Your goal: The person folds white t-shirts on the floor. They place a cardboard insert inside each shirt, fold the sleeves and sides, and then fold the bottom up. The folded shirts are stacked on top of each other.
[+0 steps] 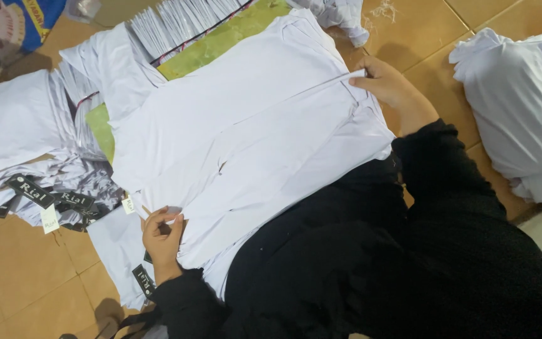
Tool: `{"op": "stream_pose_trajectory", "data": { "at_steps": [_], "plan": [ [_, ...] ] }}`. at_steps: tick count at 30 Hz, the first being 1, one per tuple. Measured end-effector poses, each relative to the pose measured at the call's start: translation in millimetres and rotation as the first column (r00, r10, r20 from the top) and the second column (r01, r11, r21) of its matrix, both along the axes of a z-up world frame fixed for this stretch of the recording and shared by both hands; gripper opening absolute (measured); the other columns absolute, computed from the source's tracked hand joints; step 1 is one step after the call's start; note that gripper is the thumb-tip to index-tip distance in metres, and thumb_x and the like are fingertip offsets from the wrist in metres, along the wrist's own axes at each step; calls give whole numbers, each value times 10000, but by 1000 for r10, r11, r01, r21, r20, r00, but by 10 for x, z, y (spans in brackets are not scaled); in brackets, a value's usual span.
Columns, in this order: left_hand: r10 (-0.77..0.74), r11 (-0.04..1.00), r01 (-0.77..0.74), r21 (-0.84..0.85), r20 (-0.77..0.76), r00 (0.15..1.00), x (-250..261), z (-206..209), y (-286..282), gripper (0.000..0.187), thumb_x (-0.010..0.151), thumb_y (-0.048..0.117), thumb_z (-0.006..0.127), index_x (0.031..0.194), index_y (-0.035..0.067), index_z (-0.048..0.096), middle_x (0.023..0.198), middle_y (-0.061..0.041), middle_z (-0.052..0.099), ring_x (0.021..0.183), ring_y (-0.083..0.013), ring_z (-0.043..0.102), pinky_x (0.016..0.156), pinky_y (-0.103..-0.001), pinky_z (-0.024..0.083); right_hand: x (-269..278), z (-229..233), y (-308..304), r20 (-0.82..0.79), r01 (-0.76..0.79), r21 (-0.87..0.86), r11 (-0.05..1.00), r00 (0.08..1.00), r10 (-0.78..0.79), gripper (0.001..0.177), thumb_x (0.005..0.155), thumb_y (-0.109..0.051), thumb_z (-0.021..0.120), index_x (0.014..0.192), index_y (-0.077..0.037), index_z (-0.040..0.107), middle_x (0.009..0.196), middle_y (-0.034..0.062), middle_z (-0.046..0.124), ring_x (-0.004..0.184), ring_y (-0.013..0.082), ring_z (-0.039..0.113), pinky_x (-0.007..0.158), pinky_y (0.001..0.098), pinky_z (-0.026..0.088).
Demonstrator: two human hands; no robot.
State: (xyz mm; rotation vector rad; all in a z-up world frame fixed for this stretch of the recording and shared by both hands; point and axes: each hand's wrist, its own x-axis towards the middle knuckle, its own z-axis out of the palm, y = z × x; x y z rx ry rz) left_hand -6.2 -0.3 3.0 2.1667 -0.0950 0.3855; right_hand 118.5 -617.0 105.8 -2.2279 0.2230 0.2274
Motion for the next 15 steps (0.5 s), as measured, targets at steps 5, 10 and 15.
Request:
{"op": "stream_pose_trajectory", "data": {
  "at_steps": [5,10,15],
  "plan": [
    [37,997,-39,-67,-34,999,-12,100,-47,306,870,173,813,1137,148,666,1197,-44,641,1233,-226,601,1320,-502,179,-273,146,300,-109,278,204,939,959,-260,361,1008,-336,585,1313,-145,558,1235,-48,598,1103,98,573,909,260,425],
    [-132,989,145,35,-239,962,-35,639,-100,529,928,275,690,1408,130,522,1432,-45,585,1329,-237,541,1279,-559,26,-478,361,364,-215,296,-38,954,930,-297,548,963,-500,688,744,-194,289,681,-78,279,567,85,252,539,324,173],
    [-321,918,391,62,-463,826,-23,964,-55,1029,691,371,860,1558,147,353,1646,-72,334,1534,-271,270,1224,-515,218,-383,-193,347,-37,196,-258,946,977,-212,562,844,-612,737,950,-99,533,886,55,570,812,272,551,663,417,369]
  ]
}}
